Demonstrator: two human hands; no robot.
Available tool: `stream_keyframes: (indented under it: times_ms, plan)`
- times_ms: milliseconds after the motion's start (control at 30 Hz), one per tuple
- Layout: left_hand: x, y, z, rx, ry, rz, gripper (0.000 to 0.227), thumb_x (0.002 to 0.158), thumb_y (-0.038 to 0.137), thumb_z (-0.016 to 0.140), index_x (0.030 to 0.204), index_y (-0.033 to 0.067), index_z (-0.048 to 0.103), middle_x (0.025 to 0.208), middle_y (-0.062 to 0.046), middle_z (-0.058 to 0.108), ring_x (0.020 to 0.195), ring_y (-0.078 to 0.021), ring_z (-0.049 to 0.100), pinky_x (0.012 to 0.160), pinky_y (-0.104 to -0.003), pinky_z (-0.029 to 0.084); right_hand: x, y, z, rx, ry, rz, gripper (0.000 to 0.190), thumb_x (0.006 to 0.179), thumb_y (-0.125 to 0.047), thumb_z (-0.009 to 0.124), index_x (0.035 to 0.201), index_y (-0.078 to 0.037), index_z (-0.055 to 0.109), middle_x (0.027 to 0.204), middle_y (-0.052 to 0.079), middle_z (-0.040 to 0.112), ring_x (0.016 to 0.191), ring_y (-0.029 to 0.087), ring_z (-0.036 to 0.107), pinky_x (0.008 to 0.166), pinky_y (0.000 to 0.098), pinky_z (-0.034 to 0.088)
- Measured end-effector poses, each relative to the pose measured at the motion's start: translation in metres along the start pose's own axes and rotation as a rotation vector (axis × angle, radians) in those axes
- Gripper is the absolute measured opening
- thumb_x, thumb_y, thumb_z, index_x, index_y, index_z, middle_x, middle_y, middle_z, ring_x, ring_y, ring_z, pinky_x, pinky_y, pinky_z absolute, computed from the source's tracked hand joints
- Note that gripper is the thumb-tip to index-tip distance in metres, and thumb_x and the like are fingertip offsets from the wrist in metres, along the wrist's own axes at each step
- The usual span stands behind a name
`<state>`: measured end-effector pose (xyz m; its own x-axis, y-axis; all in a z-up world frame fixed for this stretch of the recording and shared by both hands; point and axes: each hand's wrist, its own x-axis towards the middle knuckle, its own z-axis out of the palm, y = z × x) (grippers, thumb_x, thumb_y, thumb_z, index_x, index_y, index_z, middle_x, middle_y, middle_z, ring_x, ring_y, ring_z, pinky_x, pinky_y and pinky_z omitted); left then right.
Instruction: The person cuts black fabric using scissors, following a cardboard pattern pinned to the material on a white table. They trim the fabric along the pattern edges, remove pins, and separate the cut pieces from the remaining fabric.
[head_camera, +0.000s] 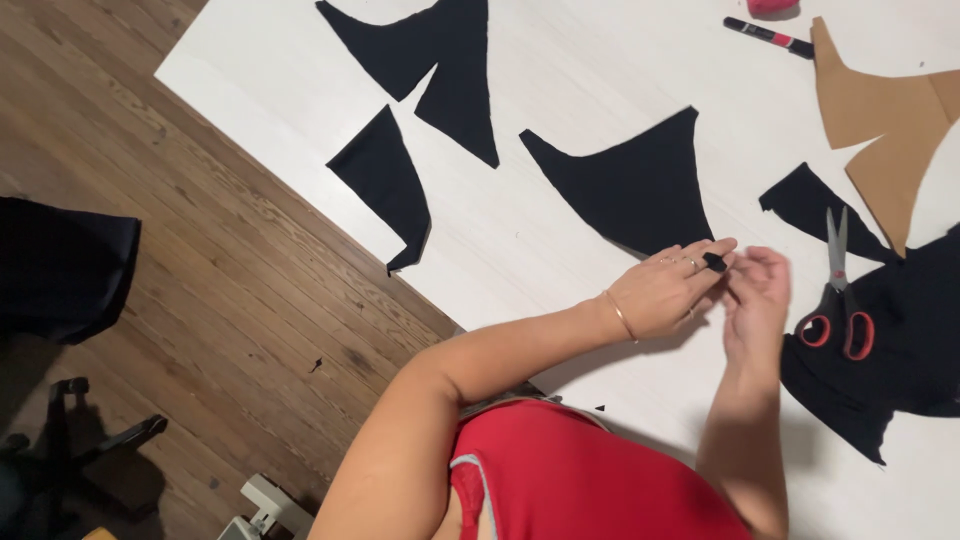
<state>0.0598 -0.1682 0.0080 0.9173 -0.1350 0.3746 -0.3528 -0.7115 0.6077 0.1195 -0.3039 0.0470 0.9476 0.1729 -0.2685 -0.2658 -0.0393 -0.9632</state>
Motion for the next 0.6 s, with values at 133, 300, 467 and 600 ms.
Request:
stream_keyframes:
  times_ms: [133, 300, 467, 600]
  plan:
    - [-0.009, 0.019, -0.010, -0.094, -0.064, -0.069, 0.058, 0.099, 0.052, 0.045, 0.140, 0.0112, 0.052, 0.149, -0.014, 0.053, 0.146, -0.0340, 0.050, 0.115, -0.052, 0.051, 0.027, 0.061, -0.022, 0.122, -0.017, 0.127, 0.022, 0.112, -0.011, 0.040, 0.132, -0.011, 0.052, 0.105, 0.000, 0.061, 0.098, 0.008, 0.066, 0.089, 0.0180, 0.057]
    - [-0.011, 0.060, -0.028, -0.393, -0.109, -0.031, 0.055, 0.103, 0.053, 0.040, 0.147, 0.0196, 0.046, 0.138, -0.010, 0.062, 0.137, -0.0322, 0.061, 0.111, -0.049, 0.056, 0.026, 0.023, -0.028, -0.309, -0.044, -0.198, 0.062, 0.103, -0.004, 0.061, 0.153, -0.033, 0.039, 0.153, -0.002, 0.047, 0.131, 0.013, 0.055, 0.112, 0.0212, 0.040]
    - [-0.012, 0.044, -0.122, -0.705, -0.107, 0.083, 0.055, 0.117, 0.044, 0.040, 0.168, 0.0338, 0.021, 0.179, 0.005, 0.029, 0.154, -0.0190, 0.055, 0.133, -0.028, 0.042, -0.014, -0.059, -0.054, -0.730, -0.379, -0.361, 0.026, 0.086, -0.005, 0.068, 0.110, 0.006, 0.067, 0.156, 0.023, 0.046, 0.141, 0.030, 0.050, 0.123, 0.0360, 0.036]
    - [-0.037, -0.013, -0.178, -0.890, -0.004, -0.106, 0.054, 0.112, 0.033, 0.050, 0.162, 0.0221, 0.034, 0.173, -0.005, 0.034, 0.163, -0.0206, 0.039, 0.139, -0.032, 0.029, 0.025, -0.075, -0.068, -0.839, -0.339, -0.390, 0.021, 0.083, -0.005, 0.079, 0.084, -0.001, 0.058, 0.138, 0.016, 0.063, 0.128, 0.026, 0.056, 0.117, 0.0383, 0.039]
